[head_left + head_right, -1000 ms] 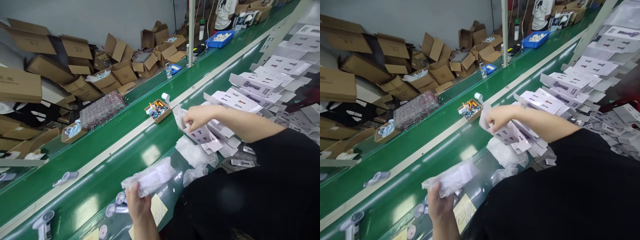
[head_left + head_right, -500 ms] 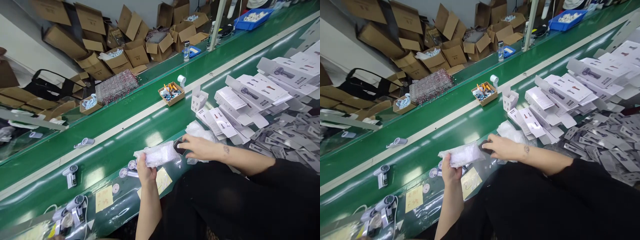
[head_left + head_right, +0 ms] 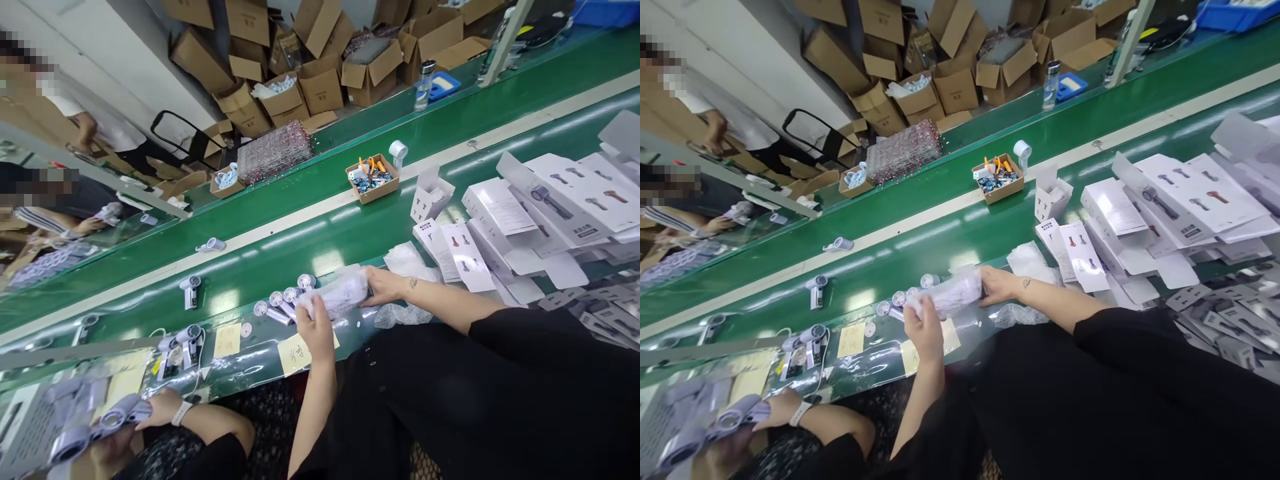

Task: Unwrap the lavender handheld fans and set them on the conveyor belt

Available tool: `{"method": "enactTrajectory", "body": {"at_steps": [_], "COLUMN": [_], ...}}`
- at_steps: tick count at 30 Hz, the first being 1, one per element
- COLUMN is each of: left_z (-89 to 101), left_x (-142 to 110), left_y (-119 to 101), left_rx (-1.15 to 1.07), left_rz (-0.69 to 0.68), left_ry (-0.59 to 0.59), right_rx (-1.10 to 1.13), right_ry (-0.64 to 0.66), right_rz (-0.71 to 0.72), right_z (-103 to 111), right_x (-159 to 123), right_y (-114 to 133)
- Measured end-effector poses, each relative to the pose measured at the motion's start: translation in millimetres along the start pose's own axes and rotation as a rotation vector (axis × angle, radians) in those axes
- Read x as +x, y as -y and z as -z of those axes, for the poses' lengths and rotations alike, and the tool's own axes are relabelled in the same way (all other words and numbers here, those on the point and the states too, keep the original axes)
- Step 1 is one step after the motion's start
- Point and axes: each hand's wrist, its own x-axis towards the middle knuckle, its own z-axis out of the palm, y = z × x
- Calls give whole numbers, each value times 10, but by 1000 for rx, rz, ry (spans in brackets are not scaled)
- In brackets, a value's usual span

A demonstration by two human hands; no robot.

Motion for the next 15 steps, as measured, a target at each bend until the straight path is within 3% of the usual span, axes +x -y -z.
{"method": "enactTrajectory", "body": {"at_steps": [2, 4, 8, 11, 15], "left_z": [-65, -190, -528, -630, -510], "left_x": [-118, -177, -210, -325, -514], "left_y": [9, -15, -107, -135, -126], "left_rx": [289, 493, 771, 864, 982], "left_rz": [-217, -357, -384, -391, -462], "left_ry": [11, 129, 413, 519, 619], "right_rx": [-87, -148, -119, -67, -74], "right_ry": [-71, -89, -61, -102, -70], "right_rz": [65, 140, 246, 145, -33], "right_z": [-85, -153, -184, -131, 9], "right_x": [-21, -46, -104, -135, -130], "right_y": [-61, -109, -102, -50, 34]}}
